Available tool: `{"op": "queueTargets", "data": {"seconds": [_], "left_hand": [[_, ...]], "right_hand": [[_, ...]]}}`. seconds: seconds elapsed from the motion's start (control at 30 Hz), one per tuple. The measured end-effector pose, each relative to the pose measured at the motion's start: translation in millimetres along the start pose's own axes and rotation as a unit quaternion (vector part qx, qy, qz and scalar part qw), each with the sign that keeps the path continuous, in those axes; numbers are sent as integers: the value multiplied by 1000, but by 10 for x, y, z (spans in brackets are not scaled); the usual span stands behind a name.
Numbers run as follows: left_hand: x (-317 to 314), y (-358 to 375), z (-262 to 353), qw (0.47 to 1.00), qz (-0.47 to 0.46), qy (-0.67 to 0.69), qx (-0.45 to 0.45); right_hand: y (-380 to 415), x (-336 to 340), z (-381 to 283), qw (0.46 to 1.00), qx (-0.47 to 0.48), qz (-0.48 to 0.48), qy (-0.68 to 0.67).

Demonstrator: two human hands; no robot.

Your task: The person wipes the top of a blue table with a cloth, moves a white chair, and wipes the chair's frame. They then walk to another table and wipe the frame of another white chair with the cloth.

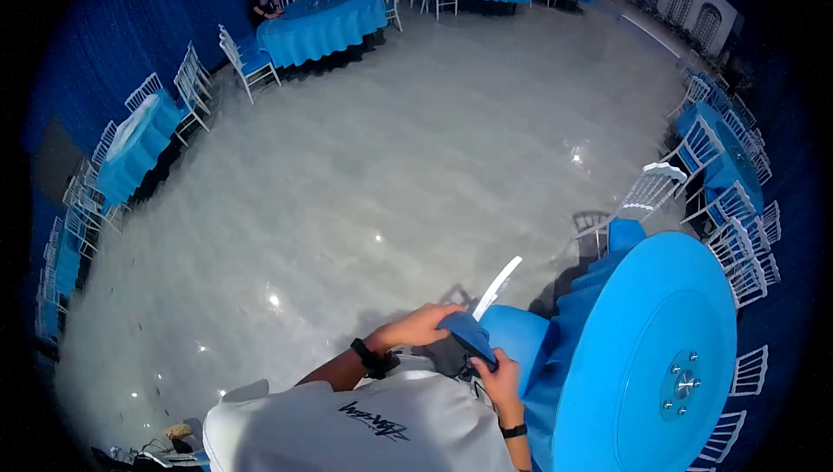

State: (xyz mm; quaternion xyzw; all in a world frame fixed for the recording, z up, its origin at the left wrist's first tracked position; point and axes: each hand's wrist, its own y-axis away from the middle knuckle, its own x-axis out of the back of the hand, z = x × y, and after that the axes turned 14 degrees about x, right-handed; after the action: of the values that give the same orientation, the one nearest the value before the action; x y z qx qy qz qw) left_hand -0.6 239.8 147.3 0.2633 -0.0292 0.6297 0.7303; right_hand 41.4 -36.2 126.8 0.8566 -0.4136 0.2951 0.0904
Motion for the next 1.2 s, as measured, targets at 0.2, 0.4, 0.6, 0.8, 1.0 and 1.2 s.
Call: {"op": "queueTargets", "data": {"seconds": [0.2,0.4,0.6,0.8,1.0,1.2], "left_hand": [[-92,124,-239,987,0,-158,-19],[-66,72,-242,978,54,-154,-132],[78,217,-242,947,267,-142,-105],[90,515,-94,875,478,34,-75],[124,754,110,841,522,-22,-139],[51,761,164,917,385,48,-95]], "right_hand": [[343,267,-58,987,-16,137,86],[664,428,-41,960,56,198,188],[459,279,90,949,93,202,224],[-140,347,-202,924,185,233,241],[-331,593,-417,904,223,328,160],[-23,813,-145,964,140,204,96]]}}
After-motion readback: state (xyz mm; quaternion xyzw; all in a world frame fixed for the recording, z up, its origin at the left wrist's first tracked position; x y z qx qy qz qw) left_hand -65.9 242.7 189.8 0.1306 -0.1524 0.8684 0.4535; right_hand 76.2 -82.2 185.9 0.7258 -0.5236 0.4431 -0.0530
